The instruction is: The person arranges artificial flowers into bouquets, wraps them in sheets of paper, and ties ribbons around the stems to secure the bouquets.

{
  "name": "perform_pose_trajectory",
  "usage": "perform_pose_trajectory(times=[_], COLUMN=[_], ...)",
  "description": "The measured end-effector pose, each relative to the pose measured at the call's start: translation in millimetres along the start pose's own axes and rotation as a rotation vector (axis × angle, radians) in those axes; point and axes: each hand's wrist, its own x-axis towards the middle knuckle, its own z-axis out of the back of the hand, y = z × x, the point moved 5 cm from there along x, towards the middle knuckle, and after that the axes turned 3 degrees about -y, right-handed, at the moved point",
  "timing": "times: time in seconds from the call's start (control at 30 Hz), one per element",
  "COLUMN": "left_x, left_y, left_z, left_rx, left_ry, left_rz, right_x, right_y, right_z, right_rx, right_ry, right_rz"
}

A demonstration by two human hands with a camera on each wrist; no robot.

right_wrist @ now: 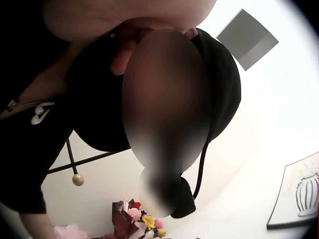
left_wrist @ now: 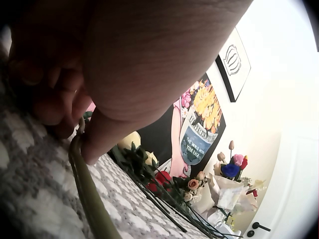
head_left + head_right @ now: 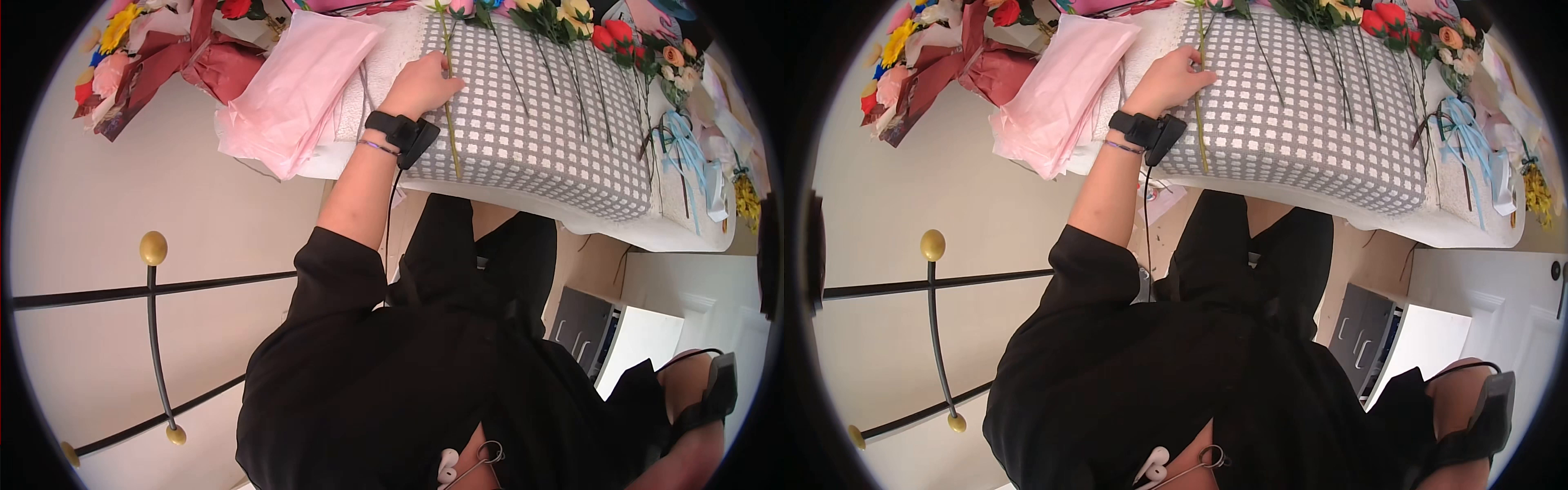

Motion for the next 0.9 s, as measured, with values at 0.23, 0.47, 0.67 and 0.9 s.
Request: perform_pose_trajectory(times=[0.23,0.47,0.67,0.9], left_x=[-1.5,-2.9,-2.1,-2.1], left_y=[-0.1,-2.8,-2.3,1.3], left_z=[2.5,1.5,1.2,1.8], left_rx=[0.021,-0.024,-0.015,-0.006], left_ry=[-0.032,-0.010,0.000,-0.007], left_rz=[-0.009,0.006,0.005,0.002], right_x=[-34.9,-24.7,-16.2,-11.5], right_y=[-23.6,-16.7,-5.0,-11.6], right_z=[-59.1,-27.7,-43.4,-45.4], right_rx=[1.979,1.745,2.542,2.205], right_ry=[-0.540,-0.247,-0.647,-0.630], right_rz=[-0.890,-1.113,-1.055,-1.211])
